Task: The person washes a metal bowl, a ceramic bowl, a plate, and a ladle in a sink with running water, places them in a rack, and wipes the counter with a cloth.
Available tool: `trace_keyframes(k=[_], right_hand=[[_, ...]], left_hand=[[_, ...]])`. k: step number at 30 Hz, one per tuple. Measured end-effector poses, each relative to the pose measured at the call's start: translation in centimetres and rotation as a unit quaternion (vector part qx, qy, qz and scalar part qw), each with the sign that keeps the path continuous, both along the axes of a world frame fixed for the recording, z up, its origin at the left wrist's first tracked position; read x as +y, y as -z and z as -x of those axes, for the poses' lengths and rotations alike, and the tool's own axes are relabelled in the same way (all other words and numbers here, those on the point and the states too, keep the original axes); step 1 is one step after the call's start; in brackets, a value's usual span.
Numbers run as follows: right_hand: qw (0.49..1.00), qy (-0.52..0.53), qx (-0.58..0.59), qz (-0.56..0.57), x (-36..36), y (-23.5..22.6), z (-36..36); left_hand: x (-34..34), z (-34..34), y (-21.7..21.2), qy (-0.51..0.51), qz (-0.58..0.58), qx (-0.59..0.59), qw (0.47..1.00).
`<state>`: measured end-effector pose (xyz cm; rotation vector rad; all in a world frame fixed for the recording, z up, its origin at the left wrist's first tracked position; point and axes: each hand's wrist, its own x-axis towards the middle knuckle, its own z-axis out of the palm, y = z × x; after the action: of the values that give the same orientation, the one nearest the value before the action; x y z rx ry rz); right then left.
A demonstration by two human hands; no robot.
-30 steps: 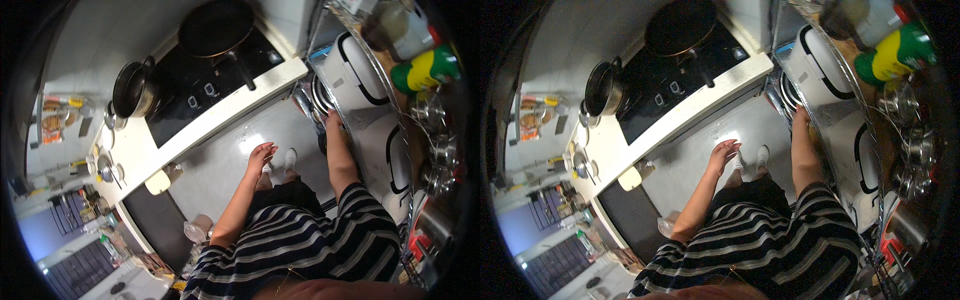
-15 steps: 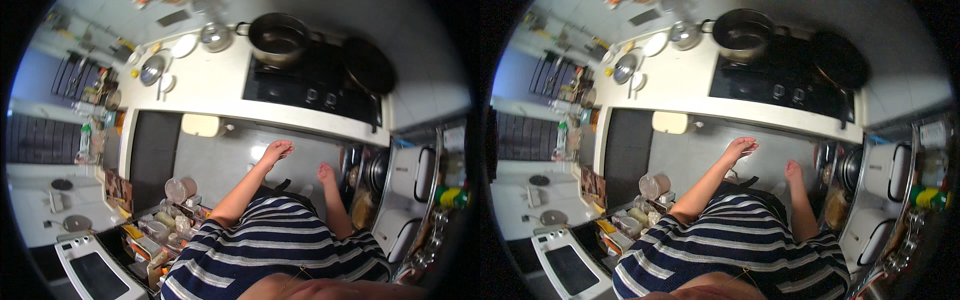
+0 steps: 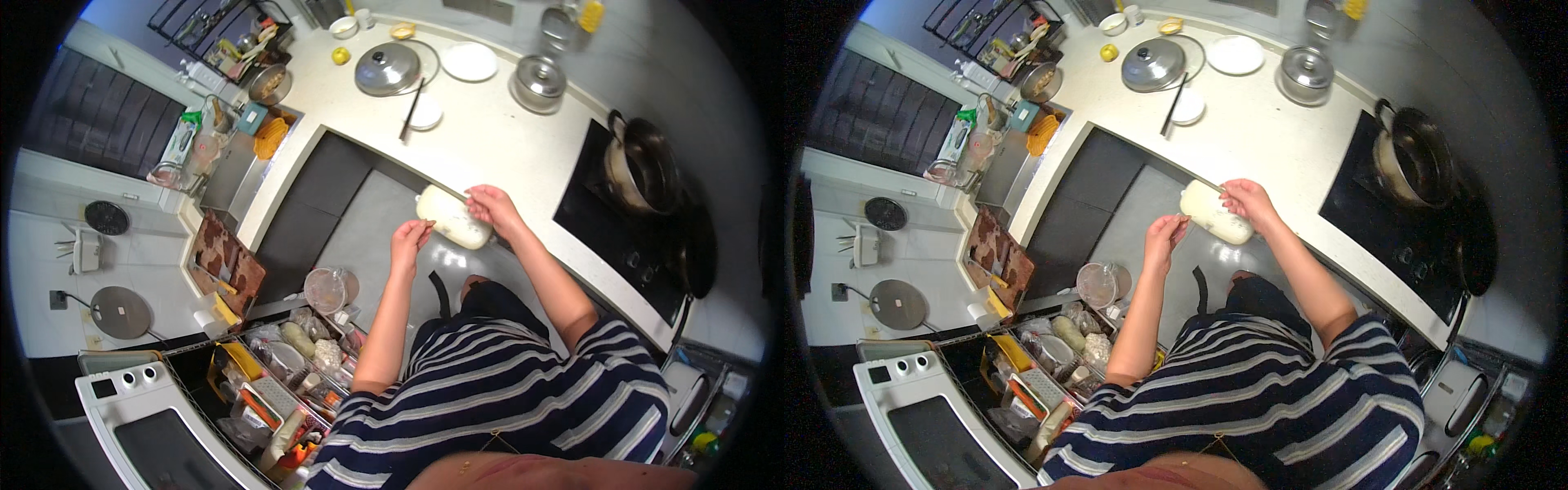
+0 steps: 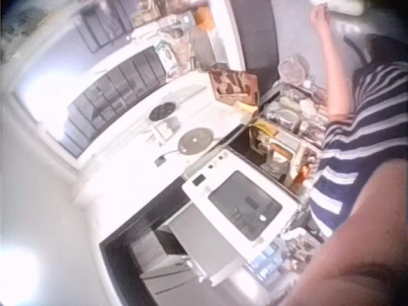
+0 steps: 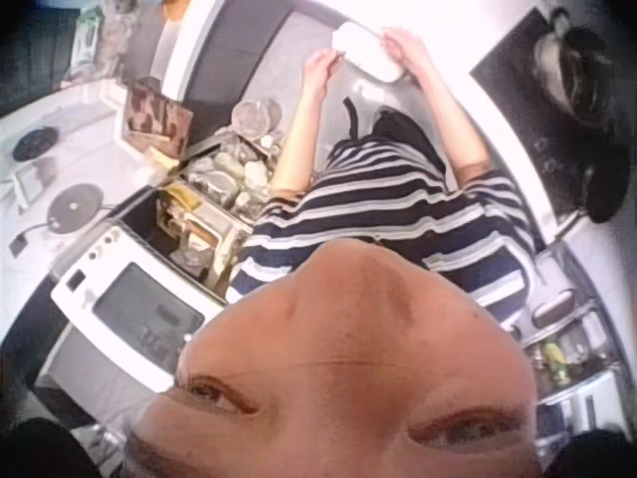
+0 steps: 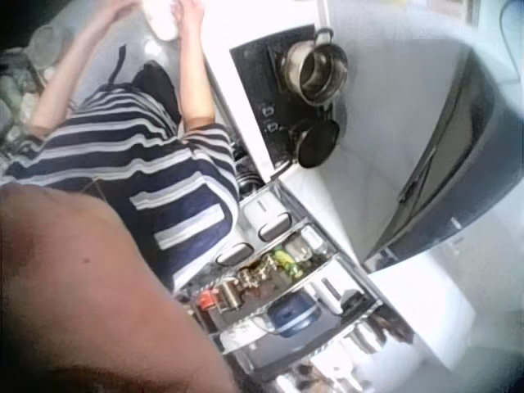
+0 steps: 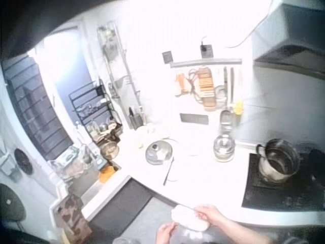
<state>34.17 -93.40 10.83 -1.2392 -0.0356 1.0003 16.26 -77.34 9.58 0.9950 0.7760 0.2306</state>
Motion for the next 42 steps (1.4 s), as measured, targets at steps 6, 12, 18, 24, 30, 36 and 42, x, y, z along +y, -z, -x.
trace_keyframes(k=[6,12,18,24,30,36,42], right_hand=[[0.997,-0.047,-0.057,0.001,16.3,0.2,-8.8],[0.974,-0.029,-0.223,-0.002,33.2,0.2,-21.6],[0.870,0.055,-0.426,0.241,44.1,2.8,-28.1],[0.726,0.014,-0.553,0.409,49.6,1.8,-29.2],[0.676,-0.031,-0.624,0.391,50.1,3.4,-29.8],[0.723,0.036,-0.619,0.303,49.8,2.2,-30.5],[0.802,0.298,-0.477,0.201,48.4,-3.9,-26.1]], left_hand=[[9.2,-0.3,2.2,-0.046,0.066,-0.011,0.997],[21.6,-3.6,3.3,-0.046,0.037,0.037,0.998],[30.3,-7.1,4.0,-0.032,0.045,0.053,0.997],[37.3,-13.1,4.3,0.044,0.066,0.071,0.994],[42.8,-19.6,4.4,0.157,0.061,0.079,0.982],[48.0,-25.2,4.4,0.184,0.049,0.044,0.981],[50.7,-28.3,4.4,0.105,-0.046,0.040,0.993]])
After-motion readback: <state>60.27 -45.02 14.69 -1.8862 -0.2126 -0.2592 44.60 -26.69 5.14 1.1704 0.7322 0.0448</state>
